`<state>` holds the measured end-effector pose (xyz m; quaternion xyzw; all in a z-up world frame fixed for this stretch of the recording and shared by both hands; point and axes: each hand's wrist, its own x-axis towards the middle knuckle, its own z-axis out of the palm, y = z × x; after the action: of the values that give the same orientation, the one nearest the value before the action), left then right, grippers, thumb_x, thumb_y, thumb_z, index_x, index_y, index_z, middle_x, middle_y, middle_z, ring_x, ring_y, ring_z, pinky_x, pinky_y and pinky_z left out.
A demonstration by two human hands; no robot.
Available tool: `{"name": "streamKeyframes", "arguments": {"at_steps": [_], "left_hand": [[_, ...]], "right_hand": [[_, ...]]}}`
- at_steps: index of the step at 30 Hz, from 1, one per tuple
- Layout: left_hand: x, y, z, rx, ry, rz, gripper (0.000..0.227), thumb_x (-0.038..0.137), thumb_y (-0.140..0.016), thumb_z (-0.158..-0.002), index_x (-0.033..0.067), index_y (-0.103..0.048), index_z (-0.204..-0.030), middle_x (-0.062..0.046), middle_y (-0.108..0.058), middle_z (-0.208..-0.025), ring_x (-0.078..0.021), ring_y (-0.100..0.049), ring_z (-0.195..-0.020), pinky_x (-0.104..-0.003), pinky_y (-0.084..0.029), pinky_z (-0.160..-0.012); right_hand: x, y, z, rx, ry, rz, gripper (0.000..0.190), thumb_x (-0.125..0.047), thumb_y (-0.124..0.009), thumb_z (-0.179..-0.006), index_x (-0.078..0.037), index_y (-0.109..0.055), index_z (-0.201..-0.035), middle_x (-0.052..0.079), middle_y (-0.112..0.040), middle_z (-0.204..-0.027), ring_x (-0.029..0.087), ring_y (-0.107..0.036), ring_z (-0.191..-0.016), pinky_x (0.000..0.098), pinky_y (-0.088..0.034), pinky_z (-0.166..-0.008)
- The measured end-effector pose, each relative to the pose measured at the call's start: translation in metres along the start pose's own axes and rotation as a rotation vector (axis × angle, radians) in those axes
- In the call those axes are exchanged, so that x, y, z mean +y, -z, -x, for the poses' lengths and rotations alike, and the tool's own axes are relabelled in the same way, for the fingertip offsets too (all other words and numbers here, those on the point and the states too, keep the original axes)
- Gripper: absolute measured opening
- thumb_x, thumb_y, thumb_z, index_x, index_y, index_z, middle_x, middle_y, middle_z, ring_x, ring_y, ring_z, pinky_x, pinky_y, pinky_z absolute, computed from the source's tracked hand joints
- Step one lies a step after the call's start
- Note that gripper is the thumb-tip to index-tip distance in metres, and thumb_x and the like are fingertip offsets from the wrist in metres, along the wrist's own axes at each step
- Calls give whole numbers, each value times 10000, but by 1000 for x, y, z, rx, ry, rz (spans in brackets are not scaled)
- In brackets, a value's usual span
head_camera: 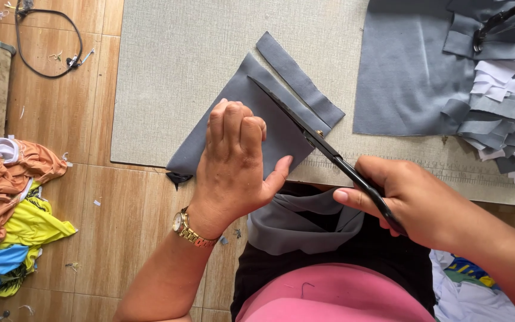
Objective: Sewing small strips of grey fabric onto a larger fabric base to create a textured effect using an industrial sewing machine and scissors.
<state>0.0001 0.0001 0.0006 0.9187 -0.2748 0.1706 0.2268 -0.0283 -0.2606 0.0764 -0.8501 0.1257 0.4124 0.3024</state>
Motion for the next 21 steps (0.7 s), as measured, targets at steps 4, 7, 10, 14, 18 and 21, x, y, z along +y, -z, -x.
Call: {"name": "streamKeyframes", "arguments": {"at_steps": [4,7,10,14,18,21], "left_hand": [[-1,-1,-1,7,-4,3,600,376,-886,-859,33,-470,-1122,-201,-477,-1187,-432,-491,-1163,-585,-438,-1188],[0,-2,0,19,6,14,611,366,-900,-844,33,-473,-1126,-205,-476,-1185,-435,-497,-1170,-583,-447,-1164],[-1,-4,1,22,7,-2,616,383,-901,-848,34,-479,-1127,-211,-480,-1189,-436,-496,-1171,-574,-451,-1131],[0,-2,1,8,25,10,594,386,-876,-860,64,-450,-1120,-170,-453,-1170,-393,-463,-1141,-514,-453,-1081],[-4,-8,3,27,-2,-20,539,399,-832,-892,53,-523,-1167,-160,-476,-1202,-385,-483,-1140,-520,-451,-1095],[-14,-20,10,-41,11,-51,426,389,-742,-916,112,-525,-1157,-99,-422,-1159,-394,-452,-1189,-543,-430,-1101]], "right_hand": [[-13,6,4,-5,-20,26,570,-501,-803,-992,-75,-480,-793,142,-613,-548,229,-605,-471,382,-457,-482],[-29,10,3,-9,3,77,604,-583,-760,-970,-80,-476,-791,135,-631,-564,218,-594,-518,380,-432,-544],[-42,12,-1,1,53,127,600,-621,-734,-971,-96,-493,-808,73,-603,-690,192,-575,-626,377,-432,-615],[-56,18,5,5,11,144,556,-603,-747,-992,-115,-530,-836,111,-634,-598,220,-592,-571,382,-441,-618],[-35,15,-8,6,70,9,592,-463,-794,-1044,-66,-430,-799,168,-529,-531,273,-524,-440,398,-443,-493],[-1,7,-31,10,374,-195,491,-437,-856,-906,-32,-636,-736,140,-584,-444,239,-622,-356,311,-450,-452]]}}
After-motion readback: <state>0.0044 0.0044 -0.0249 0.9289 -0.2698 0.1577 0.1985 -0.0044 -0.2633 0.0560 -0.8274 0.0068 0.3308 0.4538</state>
